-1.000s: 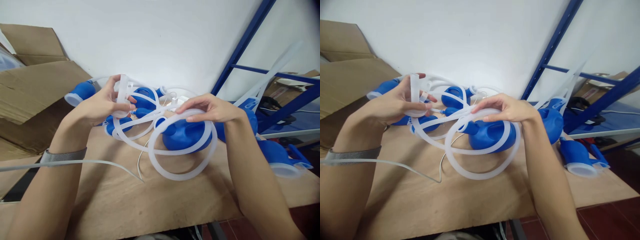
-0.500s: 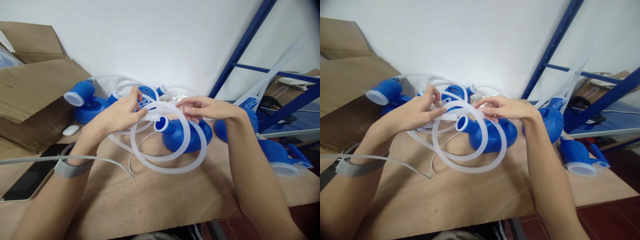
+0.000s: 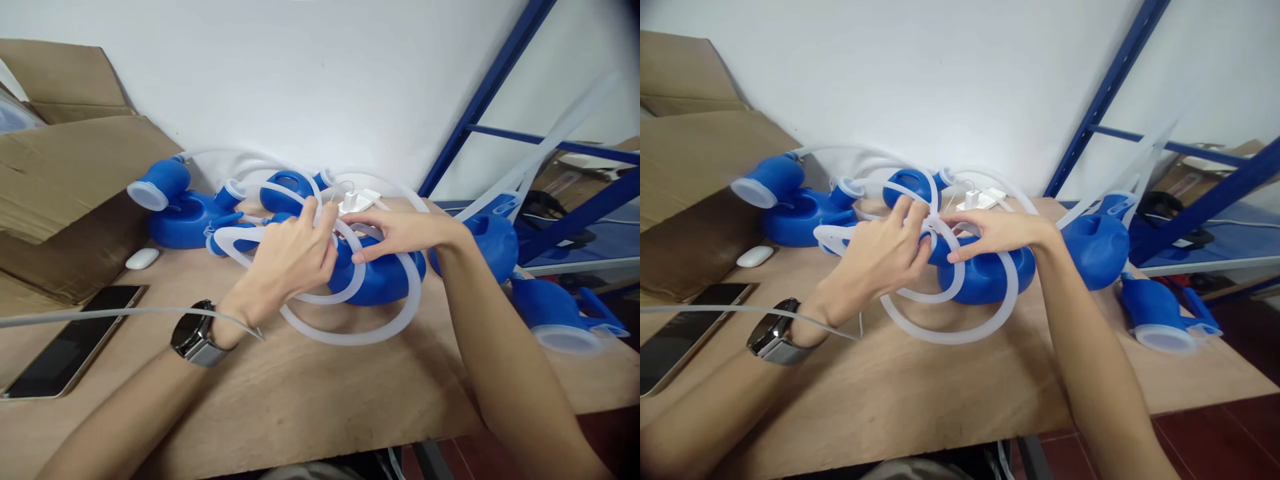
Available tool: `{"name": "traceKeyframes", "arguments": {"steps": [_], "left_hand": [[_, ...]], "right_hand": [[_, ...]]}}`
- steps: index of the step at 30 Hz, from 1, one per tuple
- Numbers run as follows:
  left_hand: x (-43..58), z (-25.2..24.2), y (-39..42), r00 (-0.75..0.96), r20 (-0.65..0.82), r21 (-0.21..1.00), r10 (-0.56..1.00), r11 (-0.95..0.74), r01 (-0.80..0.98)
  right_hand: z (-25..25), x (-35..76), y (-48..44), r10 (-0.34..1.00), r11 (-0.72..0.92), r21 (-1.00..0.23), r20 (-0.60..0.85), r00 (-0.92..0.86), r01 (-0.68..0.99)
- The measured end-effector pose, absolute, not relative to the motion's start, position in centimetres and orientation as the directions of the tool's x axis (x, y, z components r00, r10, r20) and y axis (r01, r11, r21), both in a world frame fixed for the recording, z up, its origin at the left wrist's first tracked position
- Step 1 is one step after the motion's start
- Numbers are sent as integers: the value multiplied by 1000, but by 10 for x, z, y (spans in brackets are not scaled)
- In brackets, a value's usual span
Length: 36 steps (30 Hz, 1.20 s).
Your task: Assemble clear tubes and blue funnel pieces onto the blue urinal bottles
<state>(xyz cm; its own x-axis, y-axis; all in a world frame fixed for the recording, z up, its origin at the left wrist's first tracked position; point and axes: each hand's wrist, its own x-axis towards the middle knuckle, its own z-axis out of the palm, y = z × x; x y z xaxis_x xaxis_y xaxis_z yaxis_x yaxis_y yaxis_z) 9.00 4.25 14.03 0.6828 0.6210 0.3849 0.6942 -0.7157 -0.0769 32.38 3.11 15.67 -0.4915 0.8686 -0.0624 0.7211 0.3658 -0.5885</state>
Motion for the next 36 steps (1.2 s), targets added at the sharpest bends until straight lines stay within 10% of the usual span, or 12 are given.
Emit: {"name": "traceKeyframes", "arguments": {"steps": [12,36], "left_hand": [[50,156,92,861,283,342,423,-883,321],[70,142,65,912,336,-37,235,-964,262]], "right_hand": [[149,332,37,872,321,-768,12,-489,554],[132,333,43,892,389,-796,198,-407,464]]}}
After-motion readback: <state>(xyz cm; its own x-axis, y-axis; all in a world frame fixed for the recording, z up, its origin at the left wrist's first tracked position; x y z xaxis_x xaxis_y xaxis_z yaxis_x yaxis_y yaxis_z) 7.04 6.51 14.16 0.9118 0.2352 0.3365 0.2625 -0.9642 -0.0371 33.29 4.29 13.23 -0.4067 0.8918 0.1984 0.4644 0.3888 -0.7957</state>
